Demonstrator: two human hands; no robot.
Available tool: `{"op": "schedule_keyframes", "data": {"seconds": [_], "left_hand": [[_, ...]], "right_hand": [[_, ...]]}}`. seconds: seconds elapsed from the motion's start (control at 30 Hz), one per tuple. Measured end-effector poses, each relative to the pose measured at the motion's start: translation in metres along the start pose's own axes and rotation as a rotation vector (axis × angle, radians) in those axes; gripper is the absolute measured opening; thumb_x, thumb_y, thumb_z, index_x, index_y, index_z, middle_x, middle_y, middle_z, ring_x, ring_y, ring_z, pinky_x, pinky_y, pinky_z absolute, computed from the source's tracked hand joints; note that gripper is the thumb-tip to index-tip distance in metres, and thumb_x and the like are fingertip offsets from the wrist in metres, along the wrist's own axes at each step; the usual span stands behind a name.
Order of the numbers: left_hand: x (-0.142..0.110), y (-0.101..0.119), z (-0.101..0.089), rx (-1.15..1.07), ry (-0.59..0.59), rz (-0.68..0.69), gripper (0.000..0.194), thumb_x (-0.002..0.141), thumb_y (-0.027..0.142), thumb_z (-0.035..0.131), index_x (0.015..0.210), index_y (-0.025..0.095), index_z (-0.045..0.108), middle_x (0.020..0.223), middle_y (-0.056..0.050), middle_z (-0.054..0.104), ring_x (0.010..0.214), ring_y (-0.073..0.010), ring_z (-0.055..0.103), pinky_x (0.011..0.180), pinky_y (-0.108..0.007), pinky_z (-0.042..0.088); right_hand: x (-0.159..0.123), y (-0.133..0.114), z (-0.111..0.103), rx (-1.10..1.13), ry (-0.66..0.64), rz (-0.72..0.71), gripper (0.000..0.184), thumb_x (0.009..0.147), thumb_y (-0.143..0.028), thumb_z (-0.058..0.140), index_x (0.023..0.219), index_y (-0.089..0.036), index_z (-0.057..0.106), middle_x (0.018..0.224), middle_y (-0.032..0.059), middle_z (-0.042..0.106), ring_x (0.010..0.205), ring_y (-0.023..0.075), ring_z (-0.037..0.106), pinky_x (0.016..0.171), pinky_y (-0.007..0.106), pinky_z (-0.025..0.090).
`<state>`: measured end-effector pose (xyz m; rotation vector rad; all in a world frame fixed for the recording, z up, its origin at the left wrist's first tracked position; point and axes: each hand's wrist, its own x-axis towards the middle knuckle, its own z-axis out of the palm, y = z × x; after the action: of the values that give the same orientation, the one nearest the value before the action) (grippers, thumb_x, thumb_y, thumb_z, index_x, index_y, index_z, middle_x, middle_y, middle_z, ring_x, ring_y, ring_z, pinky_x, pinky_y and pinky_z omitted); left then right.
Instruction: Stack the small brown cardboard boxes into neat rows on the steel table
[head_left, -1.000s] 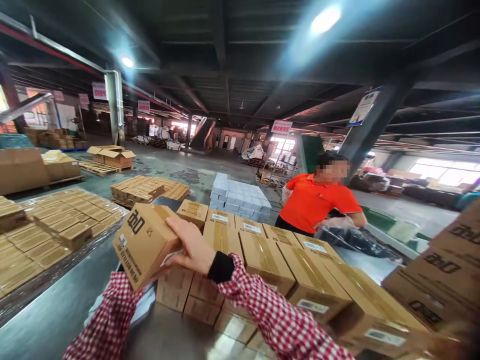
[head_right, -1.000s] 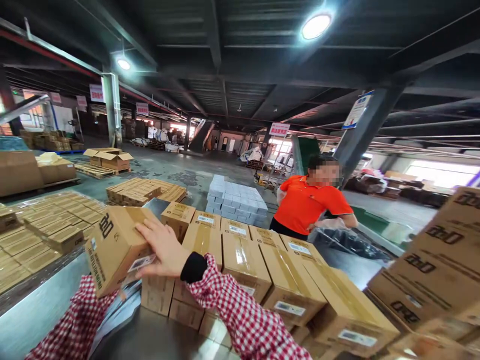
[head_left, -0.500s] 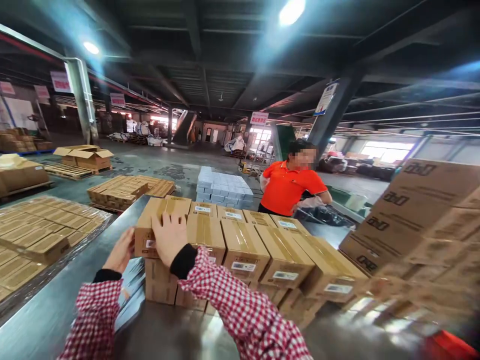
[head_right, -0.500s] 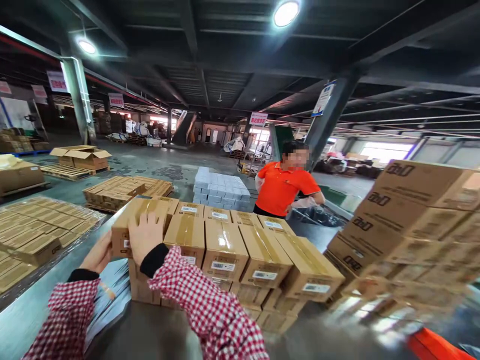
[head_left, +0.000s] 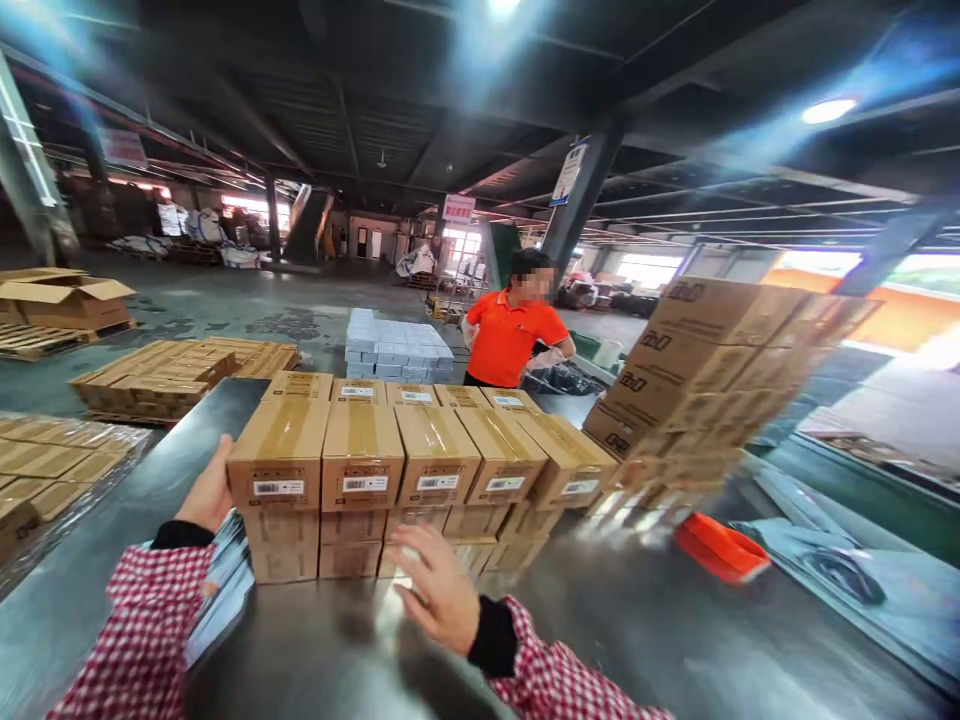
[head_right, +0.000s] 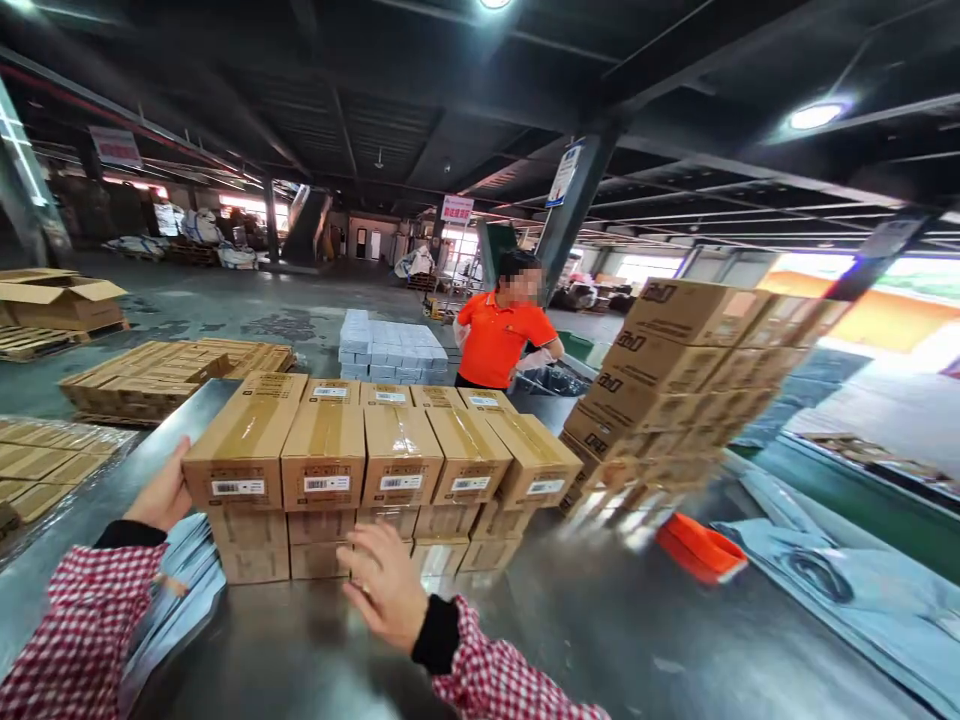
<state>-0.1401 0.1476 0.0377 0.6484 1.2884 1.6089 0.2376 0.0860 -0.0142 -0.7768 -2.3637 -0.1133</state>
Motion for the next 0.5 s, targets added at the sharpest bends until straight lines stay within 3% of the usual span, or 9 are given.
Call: {"op": "schedule_keyframes", "data": {"seconds": [0.07, 0.1, 0.17, 0.23, 0.3, 0.37, 0.5], "left_hand": [[-0.002, 0.003, 0.000, -0.008, 0.008, -0.041, 0.065, 0.109, 0.058, 0.032, 0.127, 0.004, 0.064, 0.099, -0.007, 0.079, 0.130, -0.0254, 0.063, 0.117, -0.044, 0.043], [-0.003, 0.004, -0.001, -0.009, 0.005, -0.066, 0.062, 0.108, 0.058, 0.035, 0.125, 0.006, 0.066, 0.097, -0.007, 0.080, 0.129, -0.0251, 0.064, 0.116, -0.042, 0.046], [-0.003, 0.007, -0.001, -0.023, 0.008, -0.122, 0.052, 0.107, 0.052, 0.039, 0.121, 0.012, 0.069, 0.091, -0.005, 0.081, 0.119, -0.0235, 0.071, 0.110, -0.036, 0.054], [-0.002, 0.009, 0.001, -0.054, 0.025, -0.151, 0.043, 0.108, 0.043, 0.039, 0.122, 0.016, 0.069, 0.080, -0.002, 0.079, 0.100, -0.0211, 0.077, 0.095, -0.029, 0.063], [-0.002, 0.011, 0.005, -0.067, 0.104, -0.139, 0.041, 0.109, 0.034, 0.036, 0.129, 0.015, 0.066, 0.067, 0.002, 0.075, 0.074, -0.0174, 0.077, 0.074, -0.022, 0.065], [-0.002, 0.012, 0.008, -0.054, 0.145, -0.115, 0.042, 0.109, 0.030, 0.036, 0.138, 0.014, 0.062, 0.062, 0.005, 0.073, 0.055, -0.0143, 0.071, 0.058, -0.017, 0.061], [-0.005, 0.013, 0.006, -0.047, 0.118, -0.080, 0.048, 0.107, 0.030, 0.032, 0.144, 0.013, 0.057, 0.063, 0.003, 0.073, 0.056, -0.0204, 0.071, 0.061, -0.028, 0.066]], "right_hand": [[-0.044, 0.047, -0.027, -0.130, 0.235, 0.275, 0.042, 0.100, -0.035, 0.052, 0.141, -0.031, 0.063, 0.138, 0.0138, 0.069, 0.135, 0.0277, 0.063, 0.114, 0.046, 0.056], [-0.061, 0.073, -0.044, -0.175, 0.369, 0.438, 0.046, 0.098, -0.041, 0.055, 0.142, -0.028, 0.061, 0.142, 0.0169, 0.066, 0.137, 0.0324, 0.061, 0.113, 0.054, 0.055], [-0.086, 0.122, -0.082, -0.153, 0.634, 0.722, 0.070, 0.090, -0.058, 0.060, 0.147, -0.019, 0.054, 0.146, 0.0212, 0.061, 0.140, 0.0398, 0.056, 0.118, 0.066, 0.045], [-0.101, 0.163, -0.116, 0.012, 0.809, 0.971, 0.102, 0.077, -0.072, 0.065, 0.156, -0.013, 0.039, 0.161, 0.0246, 0.044, 0.148, 0.0420, 0.045, 0.125, 0.066, 0.034], [-0.108, 0.193, -0.138, 0.249, 0.855, 1.151, 0.124, 0.066, -0.081, 0.065, 0.162, -0.014, 0.024, 0.173, 0.0212, 0.024, 0.158, 0.0388, 0.029, 0.132, 0.058, 0.024], [-0.111, 0.215, -0.150, 0.444, 0.807, 1.252, 0.129, 0.063, -0.086, 0.061, 0.164, -0.019, 0.018, 0.177, 0.0142, 0.015, 0.163, 0.0333, 0.022, 0.134, 0.051, 0.021], [-0.115, 0.247, -0.163, 0.620, 0.647, 1.307, 0.113, 0.070, -0.095, 0.036, 0.158, -0.025, 0.034, 0.171, 0.0134, 0.034, 0.160, 0.0328, 0.030, 0.131, 0.053, 0.032]]}}
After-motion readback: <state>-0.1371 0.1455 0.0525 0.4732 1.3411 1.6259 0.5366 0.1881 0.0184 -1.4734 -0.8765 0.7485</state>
